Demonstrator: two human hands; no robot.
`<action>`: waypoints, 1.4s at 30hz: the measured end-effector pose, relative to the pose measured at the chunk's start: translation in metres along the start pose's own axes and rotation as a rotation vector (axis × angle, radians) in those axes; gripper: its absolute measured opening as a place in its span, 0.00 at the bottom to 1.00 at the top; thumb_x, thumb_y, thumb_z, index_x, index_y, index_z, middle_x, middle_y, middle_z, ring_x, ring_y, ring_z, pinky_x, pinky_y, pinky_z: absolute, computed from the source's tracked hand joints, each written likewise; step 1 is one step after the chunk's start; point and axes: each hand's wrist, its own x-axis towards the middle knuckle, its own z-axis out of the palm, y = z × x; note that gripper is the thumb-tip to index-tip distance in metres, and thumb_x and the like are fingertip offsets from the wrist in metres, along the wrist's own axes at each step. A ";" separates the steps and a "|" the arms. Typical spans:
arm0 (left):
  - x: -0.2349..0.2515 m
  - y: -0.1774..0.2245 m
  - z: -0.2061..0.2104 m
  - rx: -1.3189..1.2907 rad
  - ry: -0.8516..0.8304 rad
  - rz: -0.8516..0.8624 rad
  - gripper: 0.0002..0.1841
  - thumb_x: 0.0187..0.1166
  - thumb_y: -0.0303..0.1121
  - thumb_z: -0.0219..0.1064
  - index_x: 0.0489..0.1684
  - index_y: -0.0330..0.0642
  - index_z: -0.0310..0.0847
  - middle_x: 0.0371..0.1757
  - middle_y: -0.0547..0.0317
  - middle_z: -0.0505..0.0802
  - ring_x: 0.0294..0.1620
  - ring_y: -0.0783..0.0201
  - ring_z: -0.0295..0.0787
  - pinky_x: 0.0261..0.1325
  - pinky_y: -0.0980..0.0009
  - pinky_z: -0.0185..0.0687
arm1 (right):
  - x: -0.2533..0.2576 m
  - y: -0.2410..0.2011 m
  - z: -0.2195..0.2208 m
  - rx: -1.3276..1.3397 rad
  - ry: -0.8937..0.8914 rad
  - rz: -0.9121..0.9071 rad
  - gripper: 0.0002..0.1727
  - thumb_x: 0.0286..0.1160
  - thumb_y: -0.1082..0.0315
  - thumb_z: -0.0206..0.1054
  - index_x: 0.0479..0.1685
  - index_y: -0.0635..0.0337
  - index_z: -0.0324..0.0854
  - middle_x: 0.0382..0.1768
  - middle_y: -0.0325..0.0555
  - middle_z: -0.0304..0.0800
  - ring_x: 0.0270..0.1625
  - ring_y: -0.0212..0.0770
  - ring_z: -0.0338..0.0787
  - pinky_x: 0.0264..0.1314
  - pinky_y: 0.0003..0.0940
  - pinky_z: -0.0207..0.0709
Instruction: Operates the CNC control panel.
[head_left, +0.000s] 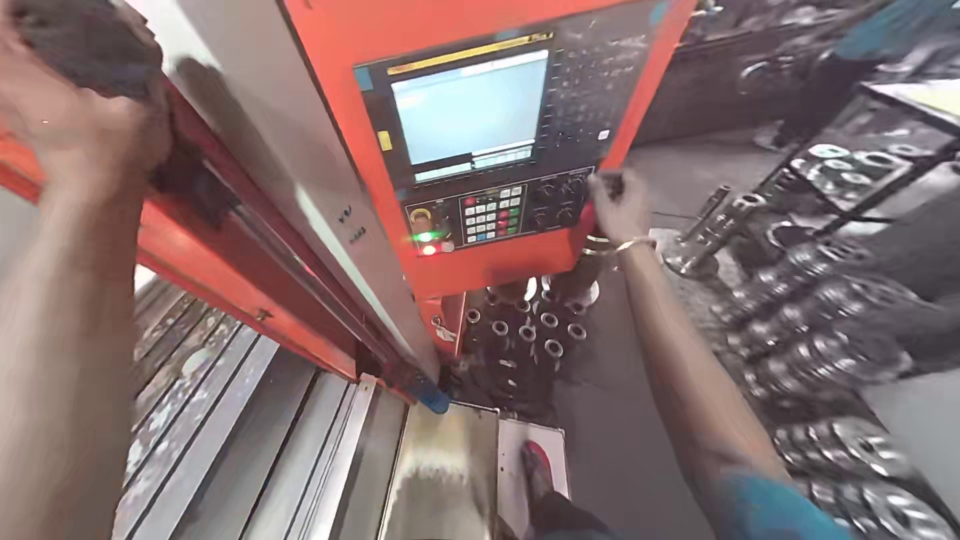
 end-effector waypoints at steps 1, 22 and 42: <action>0.000 -0.005 0.003 0.009 -0.022 -0.024 0.27 0.80 0.51 0.62 0.63 0.36 0.79 0.56 0.58 0.88 0.58 0.79 0.81 0.67 0.76 0.75 | 0.018 0.003 -0.010 0.119 0.079 0.017 0.35 0.82 0.43 0.64 0.73 0.65 0.74 0.61 0.63 0.87 0.61 0.56 0.89 0.68 0.56 0.81; 0.006 0.026 -0.004 0.080 0.127 0.215 0.18 0.74 0.44 0.68 0.44 0.36 0.86 0.40 0.56 0.93 0.44 0.76 0.88 0.51 0.76 0.80 | 0.088 0.008 -0.024 0.384 -0.129 0.219 0.52 0.69 0.40 0.76 0.88 0.58 0.57 0.75 0.63 0.76 0.71 0.55 0.82 0.72 0.57 0.77; 0.060 0.060 -0.030 0.334 -0.750 -0.236 0.18 0.82 0.42 0.63 0.23 0.39 0.79 0.18 0.49 0.80 0.17 0.54 0.75 0.22 0.47 0.68 | 0.099 -0.044 -0.079 -0.326 -0.174 0.082 0.45 0.76 0.36 0.68 0.80 0.65 0.67 0.62 0.72 0.86 0.67 0.77 0.84 0.66 0.81 0.70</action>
